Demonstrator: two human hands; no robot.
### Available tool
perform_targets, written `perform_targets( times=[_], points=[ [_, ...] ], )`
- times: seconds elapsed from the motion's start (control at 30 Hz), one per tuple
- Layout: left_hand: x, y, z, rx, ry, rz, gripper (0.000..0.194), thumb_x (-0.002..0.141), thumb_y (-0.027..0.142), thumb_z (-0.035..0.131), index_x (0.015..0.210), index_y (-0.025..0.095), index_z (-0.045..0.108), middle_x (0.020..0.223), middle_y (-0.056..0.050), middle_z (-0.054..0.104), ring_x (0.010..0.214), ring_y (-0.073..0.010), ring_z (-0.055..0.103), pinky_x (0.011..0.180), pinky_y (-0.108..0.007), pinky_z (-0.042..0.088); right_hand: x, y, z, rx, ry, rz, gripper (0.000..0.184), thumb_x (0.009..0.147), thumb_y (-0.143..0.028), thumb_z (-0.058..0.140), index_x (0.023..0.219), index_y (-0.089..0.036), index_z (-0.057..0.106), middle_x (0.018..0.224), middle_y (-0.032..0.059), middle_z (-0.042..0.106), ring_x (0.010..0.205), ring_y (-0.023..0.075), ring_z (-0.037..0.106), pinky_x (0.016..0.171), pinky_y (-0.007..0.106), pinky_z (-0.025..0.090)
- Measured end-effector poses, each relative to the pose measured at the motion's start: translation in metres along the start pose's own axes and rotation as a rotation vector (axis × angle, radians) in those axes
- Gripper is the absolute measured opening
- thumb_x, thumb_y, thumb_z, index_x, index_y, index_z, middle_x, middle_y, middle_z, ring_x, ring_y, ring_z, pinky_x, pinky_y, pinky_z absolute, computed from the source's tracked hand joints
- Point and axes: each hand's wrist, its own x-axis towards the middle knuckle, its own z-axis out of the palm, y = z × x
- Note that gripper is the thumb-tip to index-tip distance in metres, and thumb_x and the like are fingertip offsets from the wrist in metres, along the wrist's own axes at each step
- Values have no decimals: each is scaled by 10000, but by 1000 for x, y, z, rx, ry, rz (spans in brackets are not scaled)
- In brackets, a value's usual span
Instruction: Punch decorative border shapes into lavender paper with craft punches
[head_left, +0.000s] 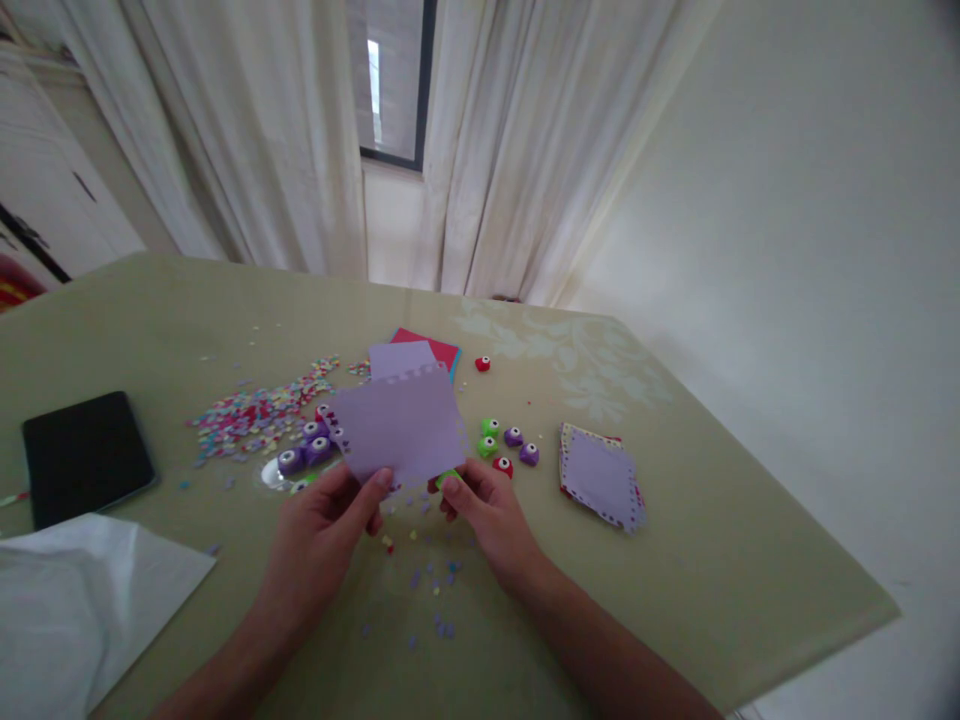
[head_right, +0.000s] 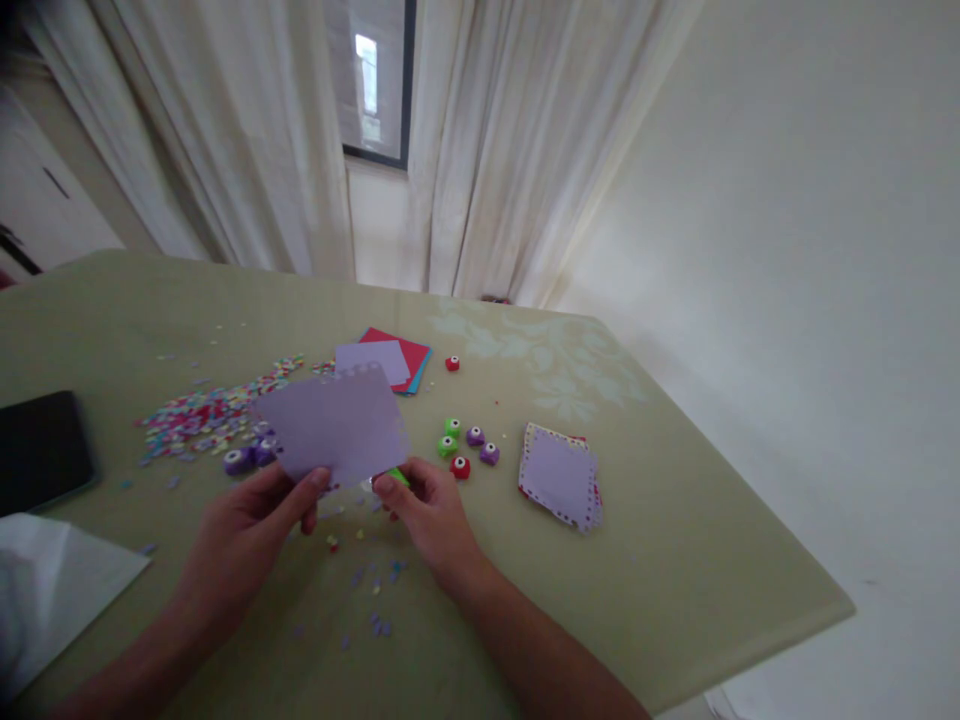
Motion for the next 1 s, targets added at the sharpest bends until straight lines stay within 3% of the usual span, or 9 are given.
perform_targets(
  times=[0.13,0.23,0.4,0.57,0.83,1.0],
  points=[
    [-3,2,3,1,-13,-2,320,906,516,751,760,234,719,578,48,648,554,-171,621,550,-249,474,0,3,2,27,-31,22,634,694,-817,855,830,-203,775,734,17,649,640,151,496,624,293,407],
    [-2,2,4,12,-2,9,319,885,513,760,737,233,724,587,32,693,560,-181,655,563,-254,504,-2,0,4,48,-82,34,607,680,-779,890,844,-203,791,747,21,682,648,157,524,661,303,451],
    [0,-2,4,-1,-13,33,316,882,506,769,725,235,731,584,30,708,542,-175,657,534,-243,504,-3,-4,6,114,-133,3,510,710,-669,933,957,-230,855,961,61,810,886,238,706,887,369,549],
    [-3,-4,5,-36,-25,32,324,894,495,778,712,233,723,577,33,703,525,-173,664,521,-241,522,-3,-4,7,148,-182,-12,436,769,-595,927,1035,-255,870,1036,57,837,1003,271,749,981,403,547],
    [0,-5,5,-30,-19,41,319,886,501,778,735,223,740,581,25,713,537,-175,674,530,-243,536,-4,3,4,83,-142,31,446,698,-590,968,924,-219,865,883,42,787,825,215,676,763,321,525],
    [-1,-10,8,-34,-30,32,348,882,525,779,720,223,721,587,26,712,535,-174,677,533,-246,538,-5,-1,8,137,-180,20,428,703,-580,965,889,-212,849,858,27,763,788,201,642,767,323,513]
  ],
)
